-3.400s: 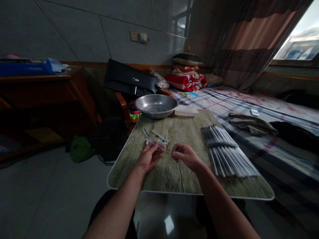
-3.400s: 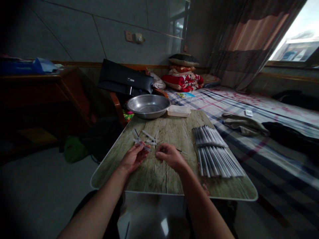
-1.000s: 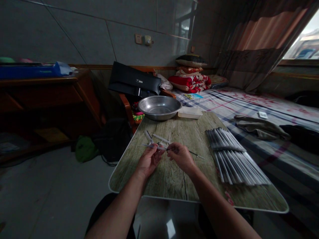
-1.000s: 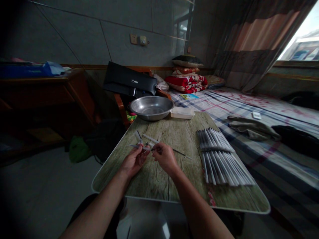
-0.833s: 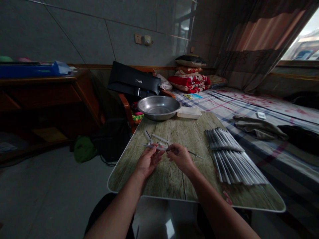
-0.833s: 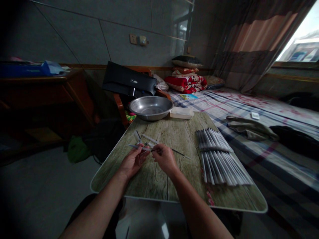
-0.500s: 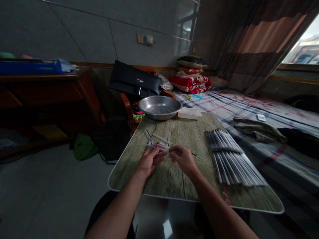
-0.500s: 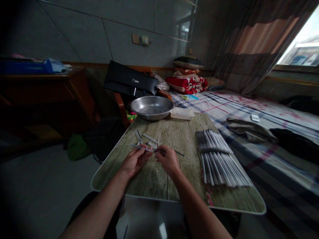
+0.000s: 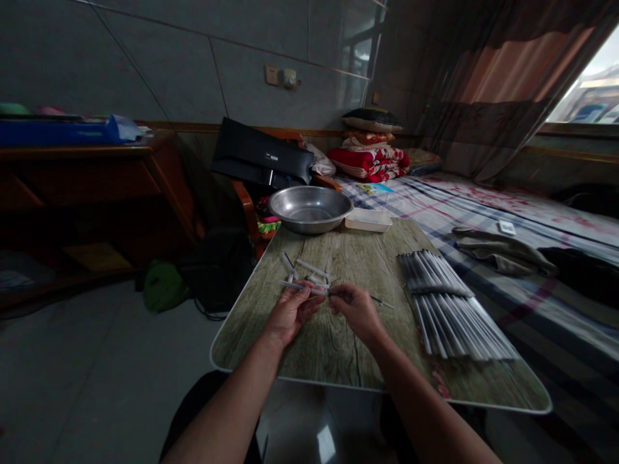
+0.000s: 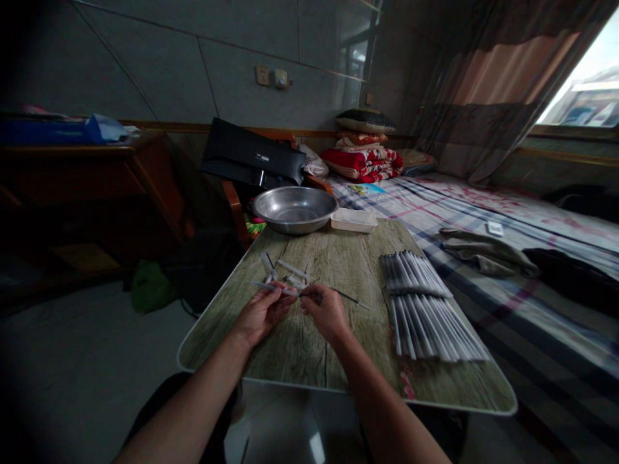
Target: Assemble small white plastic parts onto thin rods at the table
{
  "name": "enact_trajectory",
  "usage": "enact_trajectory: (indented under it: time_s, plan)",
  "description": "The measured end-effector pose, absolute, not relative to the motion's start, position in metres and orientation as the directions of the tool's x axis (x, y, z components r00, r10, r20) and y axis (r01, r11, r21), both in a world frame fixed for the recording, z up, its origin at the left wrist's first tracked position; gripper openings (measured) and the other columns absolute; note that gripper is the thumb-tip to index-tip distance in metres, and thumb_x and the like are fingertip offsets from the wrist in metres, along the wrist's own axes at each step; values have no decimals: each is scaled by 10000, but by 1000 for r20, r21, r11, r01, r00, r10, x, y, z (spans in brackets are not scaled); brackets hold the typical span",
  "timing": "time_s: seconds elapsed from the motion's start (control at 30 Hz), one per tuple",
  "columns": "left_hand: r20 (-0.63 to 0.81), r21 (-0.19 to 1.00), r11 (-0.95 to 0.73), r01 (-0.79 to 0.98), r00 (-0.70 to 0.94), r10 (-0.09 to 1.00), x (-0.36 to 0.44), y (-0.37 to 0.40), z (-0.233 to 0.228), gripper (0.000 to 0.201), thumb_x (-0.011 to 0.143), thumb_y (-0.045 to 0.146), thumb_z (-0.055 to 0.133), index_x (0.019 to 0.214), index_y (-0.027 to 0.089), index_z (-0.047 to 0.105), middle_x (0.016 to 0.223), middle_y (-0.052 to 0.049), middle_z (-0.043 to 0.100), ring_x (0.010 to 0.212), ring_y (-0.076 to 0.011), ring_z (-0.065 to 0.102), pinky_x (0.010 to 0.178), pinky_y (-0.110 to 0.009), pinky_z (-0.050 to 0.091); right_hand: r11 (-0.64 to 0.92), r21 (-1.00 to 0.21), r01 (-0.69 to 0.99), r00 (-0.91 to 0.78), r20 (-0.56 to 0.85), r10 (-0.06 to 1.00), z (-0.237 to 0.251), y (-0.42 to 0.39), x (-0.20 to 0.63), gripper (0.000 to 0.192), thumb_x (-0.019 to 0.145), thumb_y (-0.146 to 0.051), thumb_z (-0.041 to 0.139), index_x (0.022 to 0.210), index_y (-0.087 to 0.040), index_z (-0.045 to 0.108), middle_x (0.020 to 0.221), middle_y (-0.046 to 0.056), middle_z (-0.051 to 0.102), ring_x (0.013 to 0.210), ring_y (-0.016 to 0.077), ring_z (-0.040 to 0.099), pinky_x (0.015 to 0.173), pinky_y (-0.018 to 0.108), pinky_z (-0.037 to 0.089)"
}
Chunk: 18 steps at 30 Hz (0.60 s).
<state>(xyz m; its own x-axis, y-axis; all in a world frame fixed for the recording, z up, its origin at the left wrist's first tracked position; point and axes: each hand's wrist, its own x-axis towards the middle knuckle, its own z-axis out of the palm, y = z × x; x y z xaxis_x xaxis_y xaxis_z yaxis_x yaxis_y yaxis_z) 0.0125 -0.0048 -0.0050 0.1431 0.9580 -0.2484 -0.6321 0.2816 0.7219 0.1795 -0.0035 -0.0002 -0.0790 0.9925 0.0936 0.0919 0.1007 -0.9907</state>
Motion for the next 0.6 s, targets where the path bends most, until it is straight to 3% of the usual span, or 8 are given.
enact_trajectory:
  time_s: [0.27, 0.43, 0.6]
  plan:
    - [-216, 756, 258, -601, 142, 966, 15, -4, -5, 125, 791, 140, 662, 892, 144, 589, 906, -104, 742, 759, -186, 725, 596, -213, 571, 136, -968, 213, -160, 103, 982, 1, -4, 185, 115, 794, -284, 532, 791, -182, 586, 587, -33, 556, 498, 101, 526, 494, 213, 441]
    - [-200, 773, 232, -591, 120, 972, 16, -4, -5, 160, 767, 188, 701, 884, 143, 602, 887, -90, 747, 757, -184, 725, 589, -208, 565, 225, -916, 332, -150, 184, 971, 3, -6, 185, 119, 829, -269, 500, 786, -183, 571, 607, -29, 545, 524, 100, 513, 509, 204, 414]
    - [-191, 768, 216, -603, 107, 976, 17, -3, -4, 172, 757, 194, 712, 885, 138, 610, 875, -89, 750, 749, -177, 724, 595, -200, 559, 242, -931, 273, -104, 221, 970, 1, -6, 181, 93, 780, -264, 565, 832, -188, 583, 678, -14, 588, 586, 114, 544, 548, 213, 432]
